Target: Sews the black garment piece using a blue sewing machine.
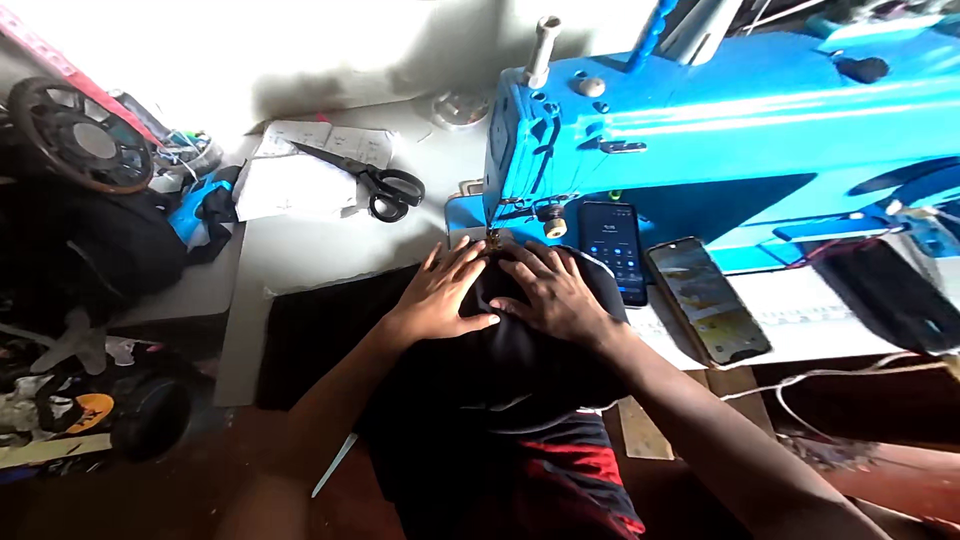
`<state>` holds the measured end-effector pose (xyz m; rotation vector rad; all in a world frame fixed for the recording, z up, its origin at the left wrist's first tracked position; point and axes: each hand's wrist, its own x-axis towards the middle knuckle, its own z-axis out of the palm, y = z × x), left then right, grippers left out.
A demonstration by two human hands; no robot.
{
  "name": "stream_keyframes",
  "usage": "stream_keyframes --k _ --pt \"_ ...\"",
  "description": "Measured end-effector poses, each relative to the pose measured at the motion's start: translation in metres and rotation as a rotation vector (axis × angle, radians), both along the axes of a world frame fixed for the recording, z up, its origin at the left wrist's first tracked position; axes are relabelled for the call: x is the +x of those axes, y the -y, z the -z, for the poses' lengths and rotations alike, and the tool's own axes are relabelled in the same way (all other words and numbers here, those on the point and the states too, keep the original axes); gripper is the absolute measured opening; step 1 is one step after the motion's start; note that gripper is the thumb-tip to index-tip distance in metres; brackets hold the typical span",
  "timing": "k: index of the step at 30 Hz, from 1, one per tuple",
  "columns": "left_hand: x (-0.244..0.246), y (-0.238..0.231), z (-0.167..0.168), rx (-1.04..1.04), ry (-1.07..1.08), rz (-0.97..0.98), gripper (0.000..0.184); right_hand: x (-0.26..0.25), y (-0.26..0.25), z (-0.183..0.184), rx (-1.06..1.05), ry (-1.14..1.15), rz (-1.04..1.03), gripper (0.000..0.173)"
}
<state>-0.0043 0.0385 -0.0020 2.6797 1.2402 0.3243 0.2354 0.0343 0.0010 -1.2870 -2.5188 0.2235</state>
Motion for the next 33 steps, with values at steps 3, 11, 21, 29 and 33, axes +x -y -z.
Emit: stream_keyframes --k 3,11,21,29,33 --pt "0.002 -0.002 -0.003 -0.047 -0.002 -0.002 0.092 0.006 -0.012 -0.001 -0.026 -0.044 -0.007 0.065" --pt "0.002 -0.001 -0.005 -0.053 0.007 -0.012 0.091 0.005 -0.021 0.005 0.062 -0.002 -0.018 0.062" --pt "0.002 -0.003 -0.003 -0.065 -0.007 -0.022 0.093 0.005 -0.024 0.003 0.046 0.035 -0.025 0.062" --pt "0.002 -0.004 -0.003 -0.043 0.006 -0.025 0.092 0.005 -0.025 0.004 0.062 0.024 -0.016 0.061" --pt "0.003 -0.004 -0.003 -0.029 -0.019 -0.028 0.094 0.000 -0.014 -0.006 0.035 0.029 0.024 0.055"
